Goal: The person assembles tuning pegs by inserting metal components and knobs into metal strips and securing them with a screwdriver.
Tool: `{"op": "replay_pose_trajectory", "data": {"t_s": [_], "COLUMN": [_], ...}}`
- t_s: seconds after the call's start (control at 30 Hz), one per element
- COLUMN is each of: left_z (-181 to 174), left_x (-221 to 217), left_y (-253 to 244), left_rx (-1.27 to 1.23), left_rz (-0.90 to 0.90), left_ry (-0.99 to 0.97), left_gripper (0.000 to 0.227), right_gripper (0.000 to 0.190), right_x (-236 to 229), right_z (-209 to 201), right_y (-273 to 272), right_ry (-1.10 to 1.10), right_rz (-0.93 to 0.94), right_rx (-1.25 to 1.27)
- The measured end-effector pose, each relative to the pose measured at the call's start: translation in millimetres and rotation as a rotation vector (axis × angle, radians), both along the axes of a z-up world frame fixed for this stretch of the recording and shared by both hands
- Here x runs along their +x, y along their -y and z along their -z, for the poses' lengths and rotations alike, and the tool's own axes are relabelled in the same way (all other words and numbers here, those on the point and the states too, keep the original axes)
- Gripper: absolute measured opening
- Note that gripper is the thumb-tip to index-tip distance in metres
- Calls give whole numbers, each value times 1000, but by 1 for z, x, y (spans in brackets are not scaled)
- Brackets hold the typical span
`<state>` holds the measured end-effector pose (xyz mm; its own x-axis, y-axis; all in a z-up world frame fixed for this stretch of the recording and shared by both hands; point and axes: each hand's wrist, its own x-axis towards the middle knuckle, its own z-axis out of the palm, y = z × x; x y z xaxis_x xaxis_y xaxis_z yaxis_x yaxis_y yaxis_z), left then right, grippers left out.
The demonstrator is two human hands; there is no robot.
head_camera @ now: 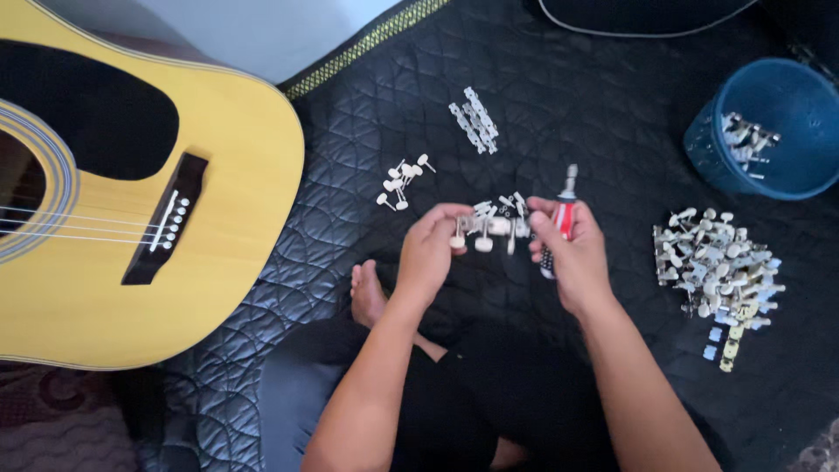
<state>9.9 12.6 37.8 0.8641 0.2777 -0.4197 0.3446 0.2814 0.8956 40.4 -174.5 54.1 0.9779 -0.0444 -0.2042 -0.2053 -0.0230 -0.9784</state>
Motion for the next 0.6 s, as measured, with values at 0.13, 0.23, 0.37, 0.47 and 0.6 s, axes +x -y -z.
{"op": "replay_pose_trajectory", "data": {"t_s": [0.13, 0.23, 0.37, 0.47, 0.6], "left_z": [-2, -1, -10, -16, -17], "left_x": [-2, 0, -1, -1, -1], "left_y": [-4, -6, -5, -7, -8], "left_rx": [72, 73, 19, -48, -76], "left_rz": [47, 17, -30, -53, -87], "left_ry": [55, 72, 80, 98, 115], "left_gripper": [30, 28, 28, 28, 31], "right_gripper": [29, 21, 19, 22, 19], "right_x": [-1, -4, -12, -13, -19], "right_z": [22, 32, 26, 26, 25], "right_y": [0, -3, -8, -11, -12], "right_ry": [-18, -46, -74, -80, -179], "right_rz": [-103, -135, -137, -181, -132], "right_rx": [-12, 57, 111, 118, 241]}}
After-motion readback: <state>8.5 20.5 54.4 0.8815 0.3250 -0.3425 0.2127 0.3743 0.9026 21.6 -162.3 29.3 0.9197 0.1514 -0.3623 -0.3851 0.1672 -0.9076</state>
